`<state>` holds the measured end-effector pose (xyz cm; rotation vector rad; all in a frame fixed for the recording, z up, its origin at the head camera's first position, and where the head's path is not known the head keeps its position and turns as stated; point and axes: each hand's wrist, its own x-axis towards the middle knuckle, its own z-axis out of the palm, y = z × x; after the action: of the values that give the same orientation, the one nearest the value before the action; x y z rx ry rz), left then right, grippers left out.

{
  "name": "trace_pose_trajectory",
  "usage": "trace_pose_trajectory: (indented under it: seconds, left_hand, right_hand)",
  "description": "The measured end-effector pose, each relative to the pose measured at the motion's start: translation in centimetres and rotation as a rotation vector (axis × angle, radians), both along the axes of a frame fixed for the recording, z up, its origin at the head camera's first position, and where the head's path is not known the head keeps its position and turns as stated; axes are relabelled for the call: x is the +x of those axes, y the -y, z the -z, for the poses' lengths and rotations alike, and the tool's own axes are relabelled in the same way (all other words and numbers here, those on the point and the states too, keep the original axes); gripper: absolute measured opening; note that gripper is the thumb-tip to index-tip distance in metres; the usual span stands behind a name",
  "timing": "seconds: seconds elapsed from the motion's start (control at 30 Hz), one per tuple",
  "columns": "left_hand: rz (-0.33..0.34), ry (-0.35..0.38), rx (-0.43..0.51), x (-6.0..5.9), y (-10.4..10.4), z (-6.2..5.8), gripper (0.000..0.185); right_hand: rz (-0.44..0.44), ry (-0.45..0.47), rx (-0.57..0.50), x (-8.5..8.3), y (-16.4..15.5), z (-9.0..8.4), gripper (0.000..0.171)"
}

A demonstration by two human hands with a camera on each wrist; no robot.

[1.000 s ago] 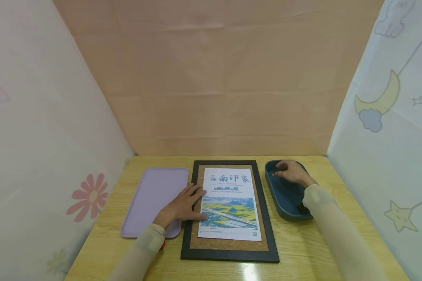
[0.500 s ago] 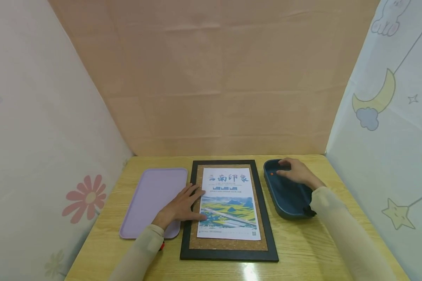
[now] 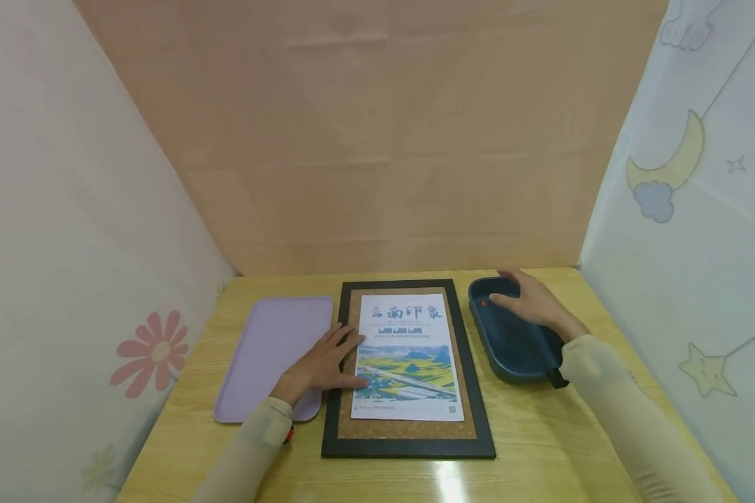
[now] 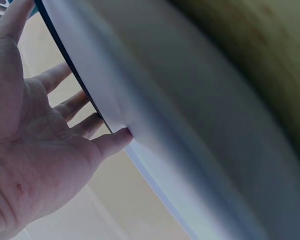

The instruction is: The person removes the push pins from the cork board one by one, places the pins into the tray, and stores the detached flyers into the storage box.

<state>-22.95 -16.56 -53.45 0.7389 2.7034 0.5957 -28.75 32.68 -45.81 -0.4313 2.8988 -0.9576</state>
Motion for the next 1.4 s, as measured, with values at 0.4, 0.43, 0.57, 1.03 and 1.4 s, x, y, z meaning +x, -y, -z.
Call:
trace_pose_trajectory:
  seconds: [0.4,0.43,0.57,1.03,1.4]
  left_hand:
    - [0.006,0.007,0.005,-0.1,0.0,0.1,0.105]
    - [0.005,0.009,0.008,-0.1,0.0,0.0,0.105]
    - [0.003,0.015,0.008,0.0,-0.1,-0.2,0.105]
    - [-0.003,0.016,-0.002,-0.2,0.0,-0.5,0.106]
    - [-0.002,0.002,-0.009,-0.1,-0.1,-0.8,0.104]
  right_hand:
    - [-0.007,-0.039,-0.016,2.9,2.8,-1.7,0.085]
    - [-0.007,-0.038,-0.017,3.2,3.1,-1.8,0.085]
    - [-0.009,-0.032,-0.023,4.0,4.2,-2.2,0.086]
    - [-0.039,-0.064,-0.080,6.0,7.3,-1.9,0.089]
    - [-0.050,-0.082,-0.123,7.6,9.9,-0.9,0.091]
